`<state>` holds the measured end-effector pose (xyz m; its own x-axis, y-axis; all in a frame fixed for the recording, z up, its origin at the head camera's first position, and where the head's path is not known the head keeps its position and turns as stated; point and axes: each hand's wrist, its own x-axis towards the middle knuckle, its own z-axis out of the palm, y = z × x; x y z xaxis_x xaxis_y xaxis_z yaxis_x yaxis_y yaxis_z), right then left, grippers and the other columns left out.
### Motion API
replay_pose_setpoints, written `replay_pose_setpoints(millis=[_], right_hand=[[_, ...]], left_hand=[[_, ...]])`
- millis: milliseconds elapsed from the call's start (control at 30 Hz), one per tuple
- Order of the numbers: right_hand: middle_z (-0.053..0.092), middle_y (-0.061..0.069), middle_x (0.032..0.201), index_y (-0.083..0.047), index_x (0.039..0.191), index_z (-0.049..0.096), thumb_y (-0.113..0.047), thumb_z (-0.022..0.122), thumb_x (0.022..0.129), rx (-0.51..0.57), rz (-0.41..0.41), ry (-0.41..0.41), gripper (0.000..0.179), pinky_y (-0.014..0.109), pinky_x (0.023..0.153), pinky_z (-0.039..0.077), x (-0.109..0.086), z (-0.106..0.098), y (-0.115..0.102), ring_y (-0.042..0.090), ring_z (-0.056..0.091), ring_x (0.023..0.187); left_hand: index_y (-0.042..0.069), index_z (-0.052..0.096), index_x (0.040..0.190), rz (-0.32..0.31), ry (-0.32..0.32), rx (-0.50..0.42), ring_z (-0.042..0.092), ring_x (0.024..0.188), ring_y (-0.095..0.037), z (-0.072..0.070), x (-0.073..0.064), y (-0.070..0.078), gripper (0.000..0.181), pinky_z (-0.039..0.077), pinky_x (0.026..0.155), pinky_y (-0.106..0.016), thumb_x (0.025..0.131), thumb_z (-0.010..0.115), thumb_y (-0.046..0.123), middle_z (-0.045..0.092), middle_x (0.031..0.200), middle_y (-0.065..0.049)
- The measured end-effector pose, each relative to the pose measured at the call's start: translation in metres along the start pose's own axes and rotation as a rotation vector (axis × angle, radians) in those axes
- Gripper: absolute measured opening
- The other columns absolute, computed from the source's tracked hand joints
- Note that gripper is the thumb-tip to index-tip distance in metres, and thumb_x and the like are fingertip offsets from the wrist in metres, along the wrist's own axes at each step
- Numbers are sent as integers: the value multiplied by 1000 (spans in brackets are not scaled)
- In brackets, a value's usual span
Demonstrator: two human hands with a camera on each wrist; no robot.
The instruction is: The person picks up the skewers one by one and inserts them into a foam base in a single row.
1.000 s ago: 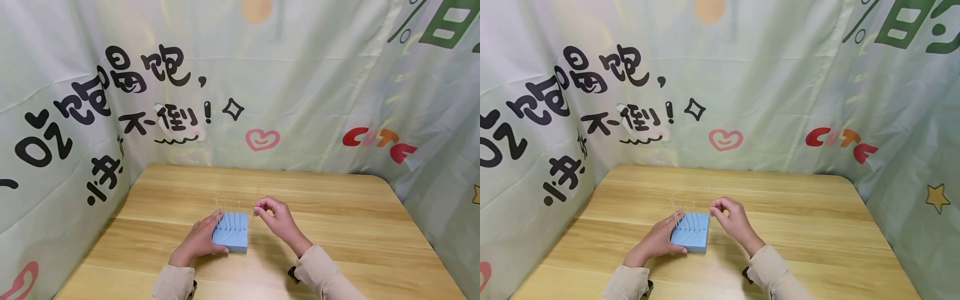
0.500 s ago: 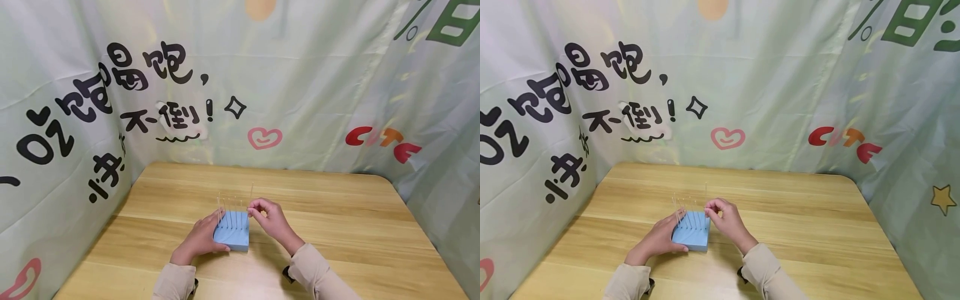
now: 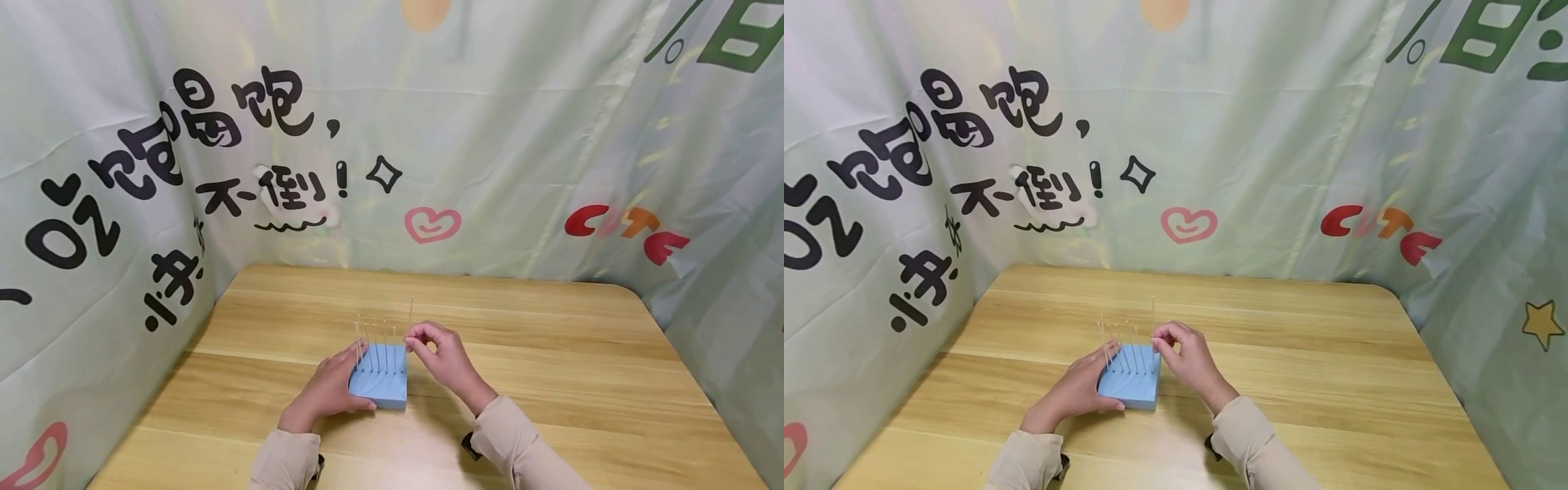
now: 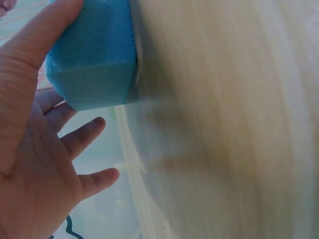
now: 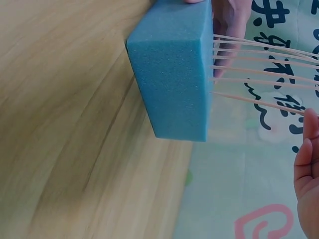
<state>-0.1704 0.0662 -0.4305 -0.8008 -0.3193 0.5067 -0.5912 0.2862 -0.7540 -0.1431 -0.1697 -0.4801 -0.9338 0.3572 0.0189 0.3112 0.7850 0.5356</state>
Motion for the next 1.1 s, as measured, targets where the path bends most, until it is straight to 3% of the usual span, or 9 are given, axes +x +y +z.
replay_pose_setpoints(millis=[100, 267, 533, 667, 933, 1100], right_hand=[[64, 8, 73, 0, 83, 64, 8, 63, 85, -1, 23, 0, 8, 22, 57, 47, -2, 2, 1, 25, 62, 69], [63, -1, 76, -5, 82, 64, 2, 64, 87, 10, 52, -15, 8, 26, 61, 52, -8, 6, 6, 13, 62, 71], [61, -5, 76, -9, 82, 62, -1, 65, 87, -45, -81, -42, 10, 21, 58, 48, -23, 13, 18, 4, 56, 69], [60, -4, 77, -7, 83, 62, -1, 64, 88, -50, -106, -31, 8, 21, 59, 49, -24, 15, 19, 5, 58, 68], [60, -5, 78, -9, 83, 63, -9, 64, 89, -47, -27, -37, 6, 23, 59, 49, -25, 16, 18, 5, 57, 69], [62, -5, 79, -8, 83, 65, -5, 68, 85, -94, -59, 6, 5, 21, 60, 50, -30, 15, 22, 5, 56, 71]], left_hand=[[7, 28, 149, -3, -7, 0, 29, 137, -33, 0, 0, 0, 112, 22, 105, -64, 61, 85, 49, 24, 155, -10], [8, 26, 150, -5, -13, 3, 29, 138, -33, 1, 0, -1, 113, 21, 106, -63, 62, 84, 50, 23, 156, -9], [8, 26, 150, 8, -15, 14, 30, 137, -33, 1, -2, 3, 112, 22, 106, -63, 63, 83, 50, 23, 155, -9], [8, 27, 150, 12, -10, 18, 30, 137, -33, -1, -1, 4, 111, 22, 106, -63, 63, 83, 50, 24, 155, -9], [8, 26, 150, 0, -24, 21, 30, 137, -33, 1, -1, 2, 112, 22, 106, -63, 63, 83, 50, 23, 155, -9], [8, 25, 150, 2, -28, 11, 30, 137, -34, 4, -2, 1, 113, 21, 106, -63, 63, 83, 51, 23, 155, -9]])
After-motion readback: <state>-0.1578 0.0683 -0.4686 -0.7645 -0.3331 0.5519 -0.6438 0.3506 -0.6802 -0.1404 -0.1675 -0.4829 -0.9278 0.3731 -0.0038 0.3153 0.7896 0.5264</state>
